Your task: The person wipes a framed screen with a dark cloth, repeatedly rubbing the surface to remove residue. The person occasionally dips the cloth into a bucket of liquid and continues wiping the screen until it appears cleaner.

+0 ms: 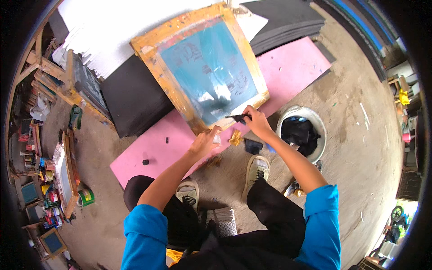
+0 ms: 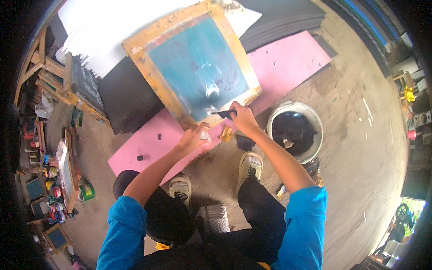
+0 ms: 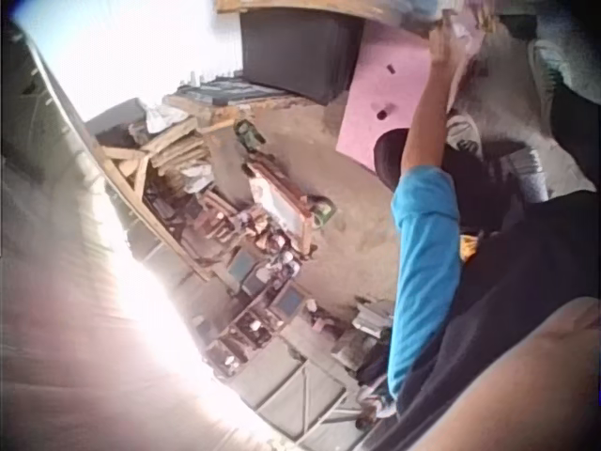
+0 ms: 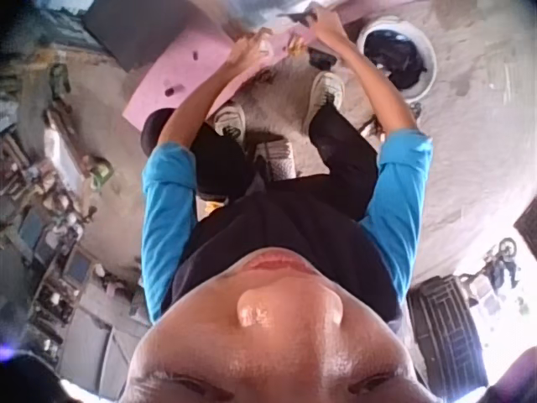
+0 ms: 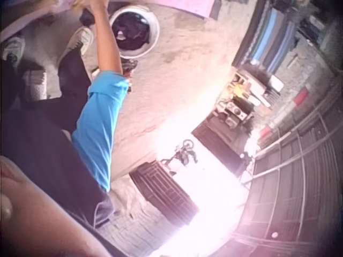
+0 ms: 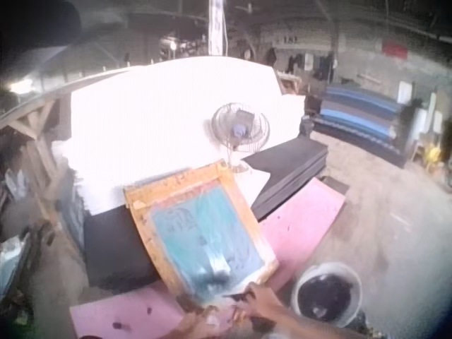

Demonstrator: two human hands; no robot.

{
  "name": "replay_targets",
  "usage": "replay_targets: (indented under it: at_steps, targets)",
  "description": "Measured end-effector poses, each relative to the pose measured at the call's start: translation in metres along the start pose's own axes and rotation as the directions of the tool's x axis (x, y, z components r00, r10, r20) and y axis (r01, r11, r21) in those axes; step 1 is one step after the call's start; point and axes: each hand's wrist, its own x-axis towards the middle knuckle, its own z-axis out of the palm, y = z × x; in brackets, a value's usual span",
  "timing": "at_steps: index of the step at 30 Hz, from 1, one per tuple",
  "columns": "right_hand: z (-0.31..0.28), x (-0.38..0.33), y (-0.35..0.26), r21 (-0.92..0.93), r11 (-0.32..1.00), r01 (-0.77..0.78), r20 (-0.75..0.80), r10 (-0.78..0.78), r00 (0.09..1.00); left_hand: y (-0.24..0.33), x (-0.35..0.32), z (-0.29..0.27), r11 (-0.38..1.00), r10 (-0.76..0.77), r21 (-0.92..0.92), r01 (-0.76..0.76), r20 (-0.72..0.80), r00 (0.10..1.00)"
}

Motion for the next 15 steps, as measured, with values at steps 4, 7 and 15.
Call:
replay_targets:
  at_steps: [4, 7, 15]
  targets:
    - [-0.061, -0.003, -0.053, 0.329, 0.931, -0.155, -0.055, 0.183, 0.982, 0.036, 0.022, -0.038, 0.987, 0.112, -0.102, -0.124, -0.116, 0.987]
    - [-0.104, -0.024, -0.105, 0.582, 0.789, -0.200, -0.025, 0.263, 0.965, 0.087, 0.037, -0.072, 0.963, 0.076, -0.249, -0.103, -0.116, 0.990]
    - [-0.139, -0.055, -0.166, 0.545, 0.837, -0.044, -0.016, 0.063, 0.998, 0.131, 0.038, -0.125, 0.886, 0.111, -0.379, -0.268, -0.388, 0.915]
